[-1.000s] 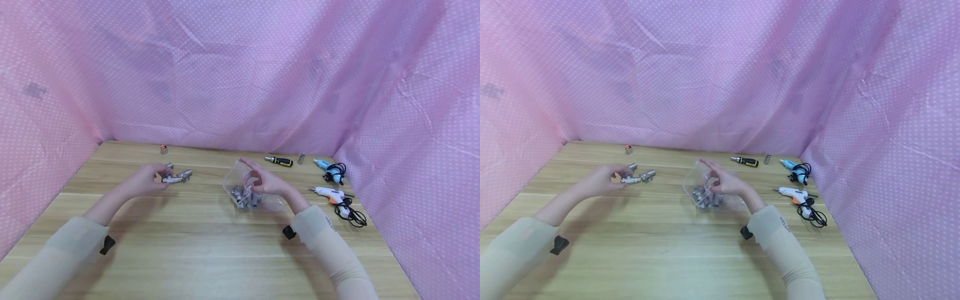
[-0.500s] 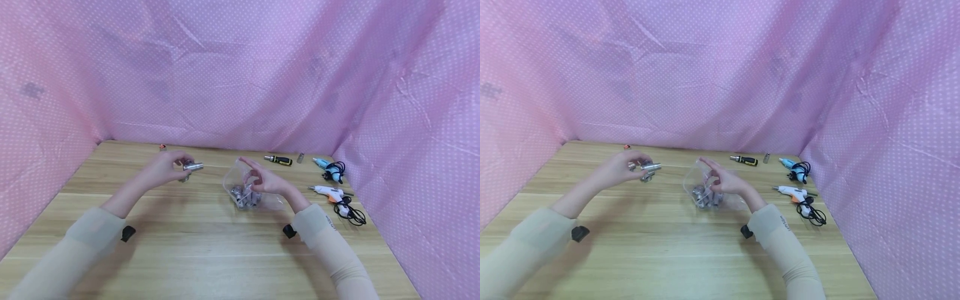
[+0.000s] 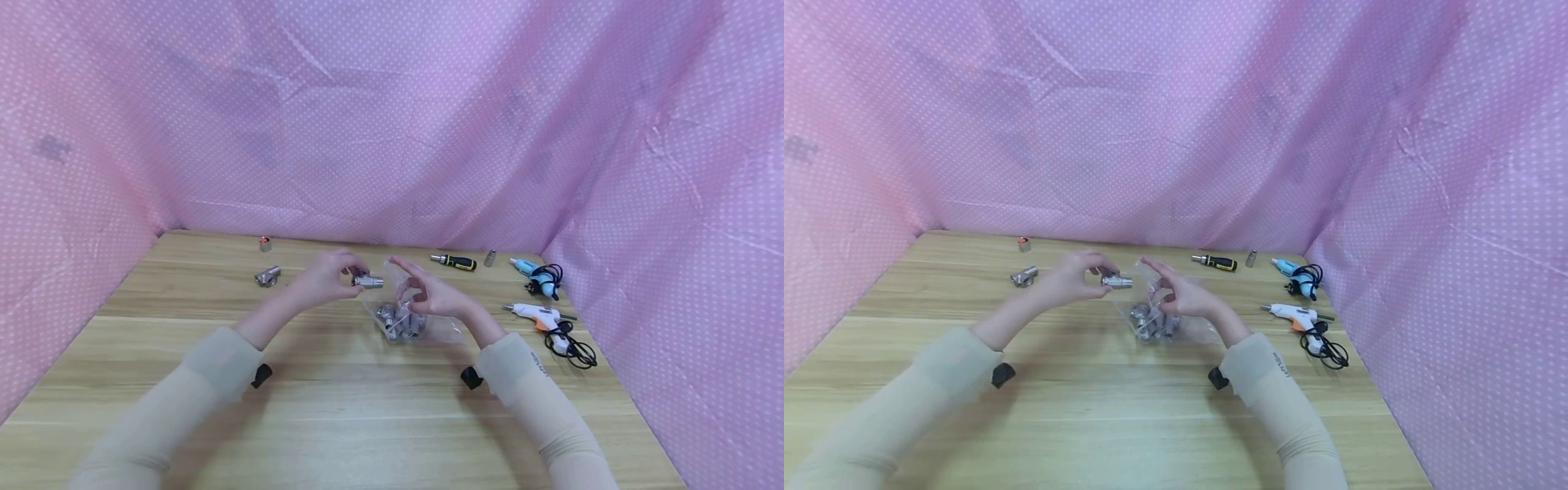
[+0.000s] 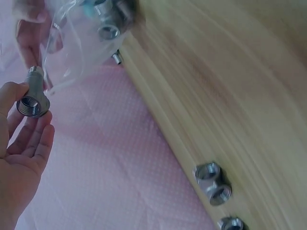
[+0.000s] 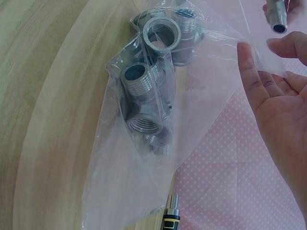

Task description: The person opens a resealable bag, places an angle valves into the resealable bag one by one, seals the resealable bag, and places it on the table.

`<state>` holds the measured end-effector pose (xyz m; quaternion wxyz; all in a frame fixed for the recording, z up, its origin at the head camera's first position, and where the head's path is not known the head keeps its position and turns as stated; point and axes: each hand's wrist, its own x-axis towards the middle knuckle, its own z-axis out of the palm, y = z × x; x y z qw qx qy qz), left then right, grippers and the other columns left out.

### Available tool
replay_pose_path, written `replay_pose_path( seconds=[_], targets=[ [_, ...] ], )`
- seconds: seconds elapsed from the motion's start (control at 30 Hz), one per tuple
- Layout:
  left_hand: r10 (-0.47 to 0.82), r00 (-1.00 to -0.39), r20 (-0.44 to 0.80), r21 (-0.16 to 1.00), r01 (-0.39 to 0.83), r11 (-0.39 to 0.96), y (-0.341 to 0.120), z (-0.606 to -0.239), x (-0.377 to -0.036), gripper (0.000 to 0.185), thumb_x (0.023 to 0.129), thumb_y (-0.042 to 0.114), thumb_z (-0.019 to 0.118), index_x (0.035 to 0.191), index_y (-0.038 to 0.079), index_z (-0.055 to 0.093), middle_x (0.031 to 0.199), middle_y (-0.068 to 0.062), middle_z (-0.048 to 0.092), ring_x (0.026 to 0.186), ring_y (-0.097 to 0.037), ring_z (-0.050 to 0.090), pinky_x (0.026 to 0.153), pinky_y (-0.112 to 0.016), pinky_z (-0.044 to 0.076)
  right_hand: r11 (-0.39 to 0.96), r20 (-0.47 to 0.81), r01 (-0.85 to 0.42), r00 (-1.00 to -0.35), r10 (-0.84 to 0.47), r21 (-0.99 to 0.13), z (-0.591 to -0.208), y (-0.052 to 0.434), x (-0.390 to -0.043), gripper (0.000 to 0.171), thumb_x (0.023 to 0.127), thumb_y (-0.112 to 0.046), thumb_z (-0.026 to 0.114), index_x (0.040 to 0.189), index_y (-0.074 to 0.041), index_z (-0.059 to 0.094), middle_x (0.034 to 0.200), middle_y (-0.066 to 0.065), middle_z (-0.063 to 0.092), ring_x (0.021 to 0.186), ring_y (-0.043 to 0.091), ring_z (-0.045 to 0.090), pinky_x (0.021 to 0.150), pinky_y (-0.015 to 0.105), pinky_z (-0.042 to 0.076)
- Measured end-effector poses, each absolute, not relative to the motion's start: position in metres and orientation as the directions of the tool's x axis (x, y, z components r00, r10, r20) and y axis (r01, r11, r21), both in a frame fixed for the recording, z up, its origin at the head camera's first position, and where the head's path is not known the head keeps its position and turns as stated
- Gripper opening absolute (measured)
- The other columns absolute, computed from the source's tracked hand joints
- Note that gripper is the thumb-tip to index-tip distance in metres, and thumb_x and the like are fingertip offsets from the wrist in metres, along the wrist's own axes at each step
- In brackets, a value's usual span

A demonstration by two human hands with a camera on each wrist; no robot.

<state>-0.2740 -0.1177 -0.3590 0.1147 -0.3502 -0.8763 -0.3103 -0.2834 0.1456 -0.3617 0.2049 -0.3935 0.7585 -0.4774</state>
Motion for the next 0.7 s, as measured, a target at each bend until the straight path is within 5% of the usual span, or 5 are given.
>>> replay_pose_path(
  seconds=[0.37,0.7],
  targets=[
    [0.612,-0.664,0.430,0.448,0.745,0.494,-0.089,-0.382,-0.276,0.030,0.072,0.011,0.080,0.099,0.004,0.068,0.094,-0.004,0.067,0.086,-0.017,0.063,0.080,-0.035,0.055,0.239,0.055,-0.389,-0.612,-0.789,-0.890,-0.364,0.147,-0.285,0.096,0.075,0.021,0.051,0.152,-0.014,0.007,0.155,0.012,0.009,0.111,0.036,0.049,0.086,0.051,0.051],
    [0.621,-0.657,0.428,0.474,0.748,0.465,-0.092,-0.391,-0.277,0.025,0.073,0.010,0.080,0.095,0.006,0.068,0.092,-0.002,0.066,0.086,-0.017,0.063,0.079,-0.035,0.055,0.249,0.056,-0.395,-0.619,-0.783,-0.884,-0.364,0.146,-0.283,0.097,0.074,0.023,0.050,0.152,-0.014,0.007,0.155,0.010,0.011,0.110,0.038,0.050,0.083,0.045,0.053]
  ],
)
